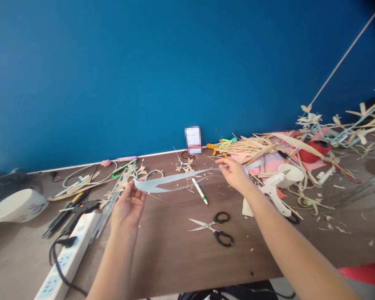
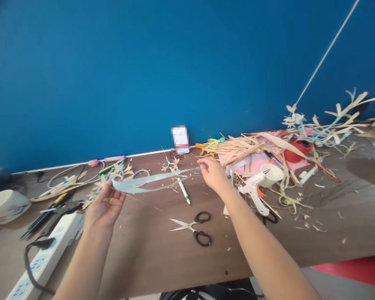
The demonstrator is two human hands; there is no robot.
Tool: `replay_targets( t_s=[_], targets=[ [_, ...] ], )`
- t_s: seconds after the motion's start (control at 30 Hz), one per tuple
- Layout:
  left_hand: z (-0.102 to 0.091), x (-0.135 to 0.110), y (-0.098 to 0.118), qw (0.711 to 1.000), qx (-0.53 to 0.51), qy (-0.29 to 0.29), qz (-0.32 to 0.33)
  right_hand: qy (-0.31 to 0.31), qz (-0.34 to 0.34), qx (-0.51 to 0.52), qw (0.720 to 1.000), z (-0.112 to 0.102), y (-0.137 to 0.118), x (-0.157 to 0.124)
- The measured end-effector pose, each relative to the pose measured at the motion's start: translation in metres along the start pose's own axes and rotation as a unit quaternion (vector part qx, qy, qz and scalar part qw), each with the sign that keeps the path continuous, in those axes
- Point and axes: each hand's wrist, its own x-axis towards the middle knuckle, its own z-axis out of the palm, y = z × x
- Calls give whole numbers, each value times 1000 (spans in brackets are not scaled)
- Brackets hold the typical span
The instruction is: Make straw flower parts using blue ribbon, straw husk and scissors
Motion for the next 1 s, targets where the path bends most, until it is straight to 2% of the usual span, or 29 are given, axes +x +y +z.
replay_targets(
  t_s=[0.07, 0.13, 0.23, 0.33, 0.47, 0.63, 0.77, 1.0],
  targets=[
    [2, -2, -4, 1000, 0, -10, -1, 34, -2, 16, 999, 0, -15, -7],
    [4, -4, -9, 1000, -7, -22, -11, 41, -19, 33, 998, 5, -36, -19],
    [7, -7, -19, 999, -19, -29, -41, -8, -77, 74, 994, 20, -67, -38],
    [13, -12, -32, 996, -18, -42, -75, -43, -99, 105, 989, 36, -84, -48],
    [18, -19, -46, 990, -10, -82, -111, -40, -70, 133, 988, 49, -84, -45],
    [17, -27, -59, 979, 17, -148, -138, -28, -28, 178, 983, 55, -74, -40],
    [18, -35, -65, 973, 41, -200, -111, -28, -2, 203, 979, 58, -68, -39],
    [24, -47, -70, 973, 61, -219, -44, -40, 28, 216, 975, 59, -70, -40]
  ],
)
